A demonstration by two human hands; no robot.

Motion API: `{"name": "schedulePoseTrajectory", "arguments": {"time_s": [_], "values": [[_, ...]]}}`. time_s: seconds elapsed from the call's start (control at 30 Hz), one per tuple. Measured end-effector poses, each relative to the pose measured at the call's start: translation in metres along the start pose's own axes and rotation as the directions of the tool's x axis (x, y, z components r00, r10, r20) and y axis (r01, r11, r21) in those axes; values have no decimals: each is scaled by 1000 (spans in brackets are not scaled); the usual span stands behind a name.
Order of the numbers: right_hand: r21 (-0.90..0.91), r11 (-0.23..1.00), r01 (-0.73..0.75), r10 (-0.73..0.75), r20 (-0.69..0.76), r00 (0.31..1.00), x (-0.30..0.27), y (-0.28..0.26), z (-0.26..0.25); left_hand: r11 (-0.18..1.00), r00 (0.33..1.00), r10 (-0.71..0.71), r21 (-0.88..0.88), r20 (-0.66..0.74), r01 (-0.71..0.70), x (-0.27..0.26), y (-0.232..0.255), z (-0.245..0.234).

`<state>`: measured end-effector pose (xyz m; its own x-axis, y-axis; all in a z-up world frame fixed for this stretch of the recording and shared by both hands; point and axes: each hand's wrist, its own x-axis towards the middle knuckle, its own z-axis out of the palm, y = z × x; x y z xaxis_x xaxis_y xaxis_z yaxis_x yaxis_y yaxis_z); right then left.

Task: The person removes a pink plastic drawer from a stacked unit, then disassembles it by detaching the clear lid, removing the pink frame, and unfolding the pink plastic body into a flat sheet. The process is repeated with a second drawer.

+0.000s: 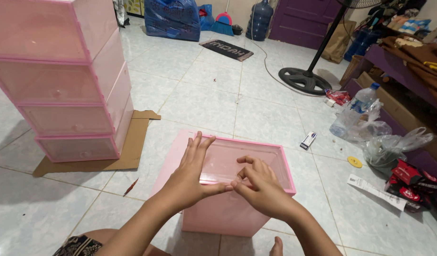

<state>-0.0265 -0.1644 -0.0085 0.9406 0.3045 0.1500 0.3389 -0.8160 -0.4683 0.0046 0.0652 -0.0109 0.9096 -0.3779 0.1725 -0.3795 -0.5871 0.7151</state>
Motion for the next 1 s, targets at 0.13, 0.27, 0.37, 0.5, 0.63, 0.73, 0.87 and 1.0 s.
{"name": "schedulePoseTrajectory", "arguments": {"time_s": [0.13,0.27,0.37,0.5,0.63,0.73,0.87,1.0], "values": [[62,998,-25,28,-45,999,-2,3,4,1000,999,31,5,-21,-31,3,0,3],[160,981,-108,113,-22,993,0,2,3,1000,1000,-19,-6,17,19,7,1,2],[67,997,-35,38,-57,998,1,3,3,999,1000,-3,-38,3,3,7,1,0],[111,992,-53,60,-67,996,1,7,7,999,1000,-13,-41,1,13,7,-1,2],[156,972,-173,184,-59,981,4,8,15,995,999,28,-92,-33,-31,10,-5,4],[168,964,-207,227,-109,968,3,6,23,988,997,56,-139,-62,-64,12,-7,4],[212,940,-266,297,-128,946,5,5,24,979,996,49,-193,-68,-61,12,-9,3],[266,901,-342,385,-132,913,7,-2,24,957,997,5,-288,-80,-28,12,-13,4]]}}
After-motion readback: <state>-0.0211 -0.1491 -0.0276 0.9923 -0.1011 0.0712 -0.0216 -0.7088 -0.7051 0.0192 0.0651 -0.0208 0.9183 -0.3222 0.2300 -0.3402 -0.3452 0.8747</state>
